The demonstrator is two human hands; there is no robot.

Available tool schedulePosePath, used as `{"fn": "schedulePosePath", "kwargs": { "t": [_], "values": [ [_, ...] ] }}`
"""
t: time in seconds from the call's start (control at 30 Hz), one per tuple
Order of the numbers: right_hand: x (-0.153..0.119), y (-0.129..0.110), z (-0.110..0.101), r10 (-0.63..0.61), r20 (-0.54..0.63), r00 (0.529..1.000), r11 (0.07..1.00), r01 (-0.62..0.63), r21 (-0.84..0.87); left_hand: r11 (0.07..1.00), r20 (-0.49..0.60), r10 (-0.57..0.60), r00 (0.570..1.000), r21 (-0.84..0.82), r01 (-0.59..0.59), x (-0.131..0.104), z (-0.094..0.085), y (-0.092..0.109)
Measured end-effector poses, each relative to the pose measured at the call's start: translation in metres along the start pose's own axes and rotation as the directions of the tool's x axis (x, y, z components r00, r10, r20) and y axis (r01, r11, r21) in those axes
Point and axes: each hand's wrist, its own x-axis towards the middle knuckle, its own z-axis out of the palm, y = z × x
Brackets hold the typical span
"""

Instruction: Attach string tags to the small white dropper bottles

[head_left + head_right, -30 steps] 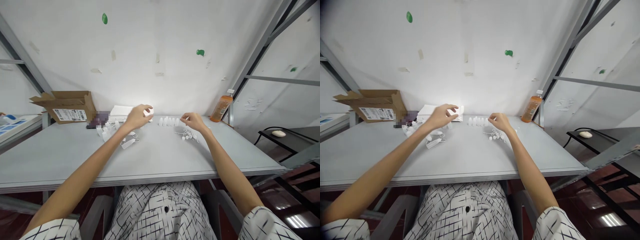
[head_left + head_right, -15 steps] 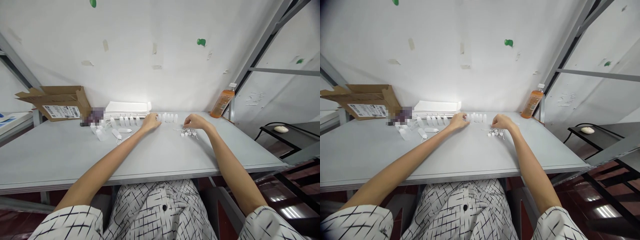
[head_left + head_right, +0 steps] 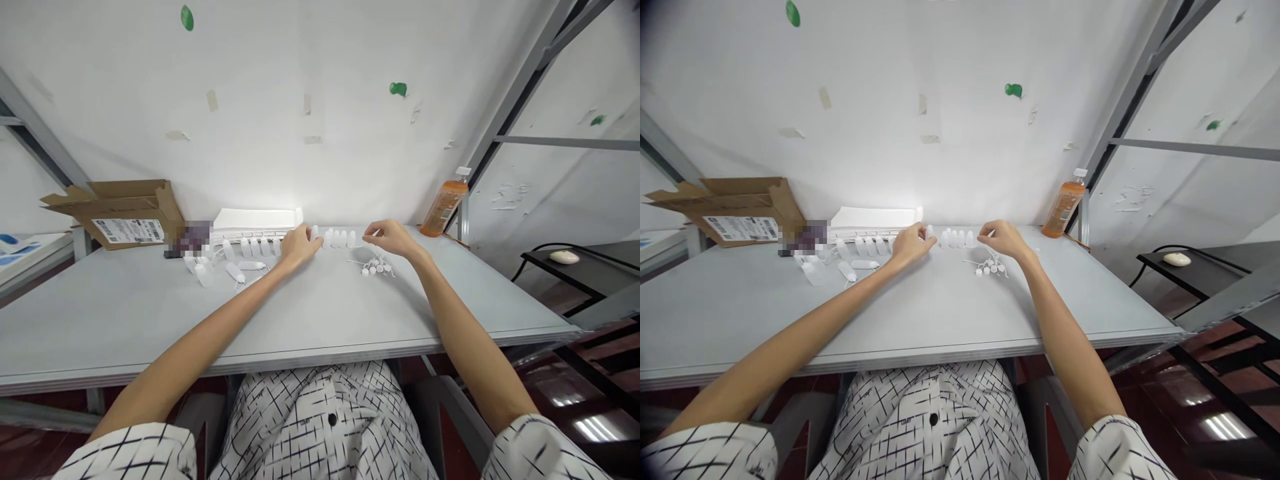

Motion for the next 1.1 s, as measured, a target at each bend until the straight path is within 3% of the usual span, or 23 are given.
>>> {"fn": "schedulePosePath", "kwargs": {
  "t": [0.17, 0.3, 0.43, 0.53, 0.73, 0.93, 1.1],
  "values": [
    [-0.004, -0.013, -0.001, -0.031, -0.052, 0.998, 0.957, 0.045, 0.287, 0.966, 0.085, 0.208, 0.974, 0.137, -0.218, -0.028, -0.026, -0.009],
    [-0.003, -0.019, 0.001, -0.008, -0.081, 0.997, 0.945, 0.034, 0.325, 0.882, 0.159, 0.336, 0.928, 0.292, -0.369, -0.039, -0.038, -0.035],
    [0.002, -0.019, 0.007, -0.024, -0.3, 0.954, 0.954, 0.112, 0.28, 0.86, 0.194, 0.341, 0.92, 0.33, -0.389, -0.034, -0.044, -0.049],
    [0.006, -0.021, 0.01, 0.021, -0.415, 0.909, 0.917, 0.149, 0.371, 0.87, 0.176, 0.348, 0.921, 0.305, -0.387, -0.031, -0.046, -0.048],
    [0.014, -0.043, 0.016, 0.002, -0.281, 0.96, 0.801, 0.167, 0.575, 0.88, 0.199, 0.385, 0.901, 0.216, -0.423, -0.036, -0.042, -0.045],
    [0.004, -0.064, 0.037, -0.094, -0.218, 0.971, 0.825, 0.199, 0.529, 0.897, 0.171, 0.395, 0.903, 0.143, -0.419, -0.04, -0.04, -0.042],
    [-0.016, -0.071, 0.042, -0.163, -0.079, 0.983, 0.795, 0.178, 0.58, 0.897, 0.085, 0.424, 0.902, 0.097, -0.431, -0.044, -0.043, -0.038]
  ]
}}
